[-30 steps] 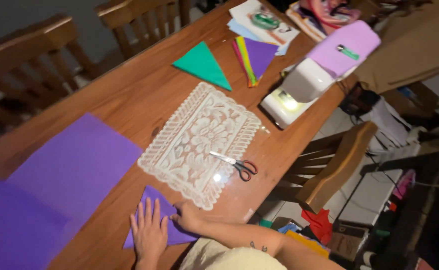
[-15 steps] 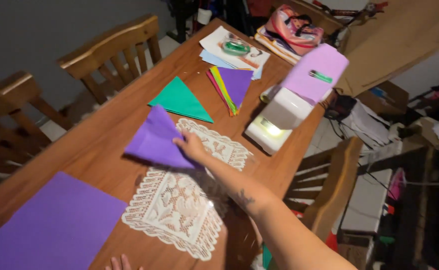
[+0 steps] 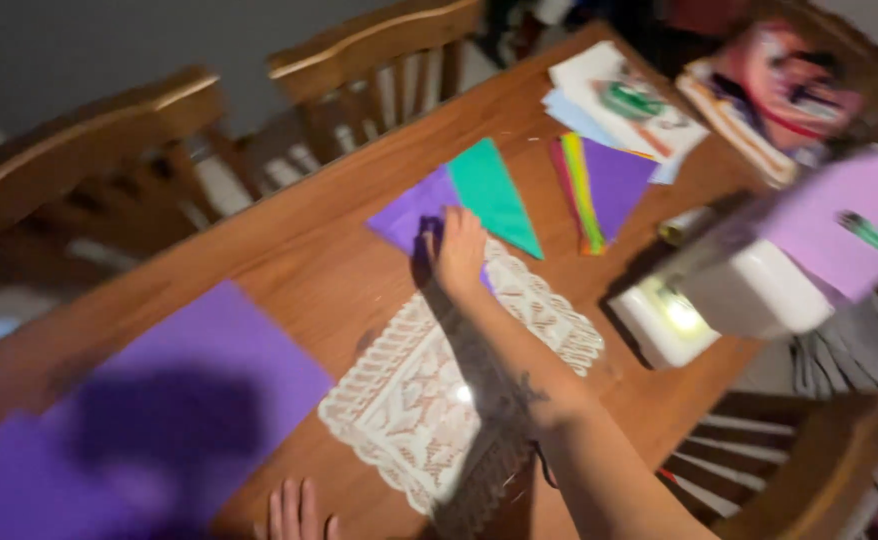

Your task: Cutting purple fabric into triangular shapes using scissors on a wooden table.

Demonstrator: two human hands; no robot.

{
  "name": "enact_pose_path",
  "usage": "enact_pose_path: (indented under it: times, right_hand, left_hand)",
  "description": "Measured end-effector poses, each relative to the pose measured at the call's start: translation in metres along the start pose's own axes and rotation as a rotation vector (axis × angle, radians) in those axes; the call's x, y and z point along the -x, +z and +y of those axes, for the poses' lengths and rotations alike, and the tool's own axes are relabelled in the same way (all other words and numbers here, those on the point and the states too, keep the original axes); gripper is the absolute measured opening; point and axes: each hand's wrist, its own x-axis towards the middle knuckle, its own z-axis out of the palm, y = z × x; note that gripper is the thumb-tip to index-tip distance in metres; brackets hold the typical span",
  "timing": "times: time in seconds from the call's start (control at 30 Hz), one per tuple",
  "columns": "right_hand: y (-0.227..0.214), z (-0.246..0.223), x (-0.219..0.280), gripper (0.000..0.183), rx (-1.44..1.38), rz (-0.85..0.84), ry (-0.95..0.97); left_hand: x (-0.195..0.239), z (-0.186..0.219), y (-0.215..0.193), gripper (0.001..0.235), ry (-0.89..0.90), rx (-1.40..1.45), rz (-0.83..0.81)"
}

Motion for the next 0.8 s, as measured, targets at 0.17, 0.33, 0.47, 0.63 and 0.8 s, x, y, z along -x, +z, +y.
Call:
enact_pose_path:
  times: [0.17, 0.33, 0.47, 0.63, 0.8]
  right_hand:
    - [0.022, -0.145, 0.107, 0.05, -0.404, -0.51, -0.031]
    - [0.046, -0.211, 0.173, 0.049, -0.176, -0.651, 0.107]
    - [0.035, -0.206, 0.196, 0.03, -0.126, -0.747, 0.094]
    - [0.002, -0.14, 0.254, 0.039, -0.336, -0.668, 0.219]
    - [-0.079, -0.074, 0.327, 0.074, -0.345, -0.774, 0.502]
  left_hand:
    - [-0.049, 0.04, -0.036, 0.071, -0.207, -0.049, -0.326]
    - [-0.073, 0.045, -0.06, 0.073, -0.188, 0.005, -0.463]
    - [-0.081, 0.046, -0.082, 0.075, -0.28, 0.093, -0.431]
    - [-0.078, 0.029, -0.098, 0.051, -0.446, 0.183, 0.049]
    - [-0.07, -0.039, -0.119, 0.043, -0.756, -0.139, 0.119]
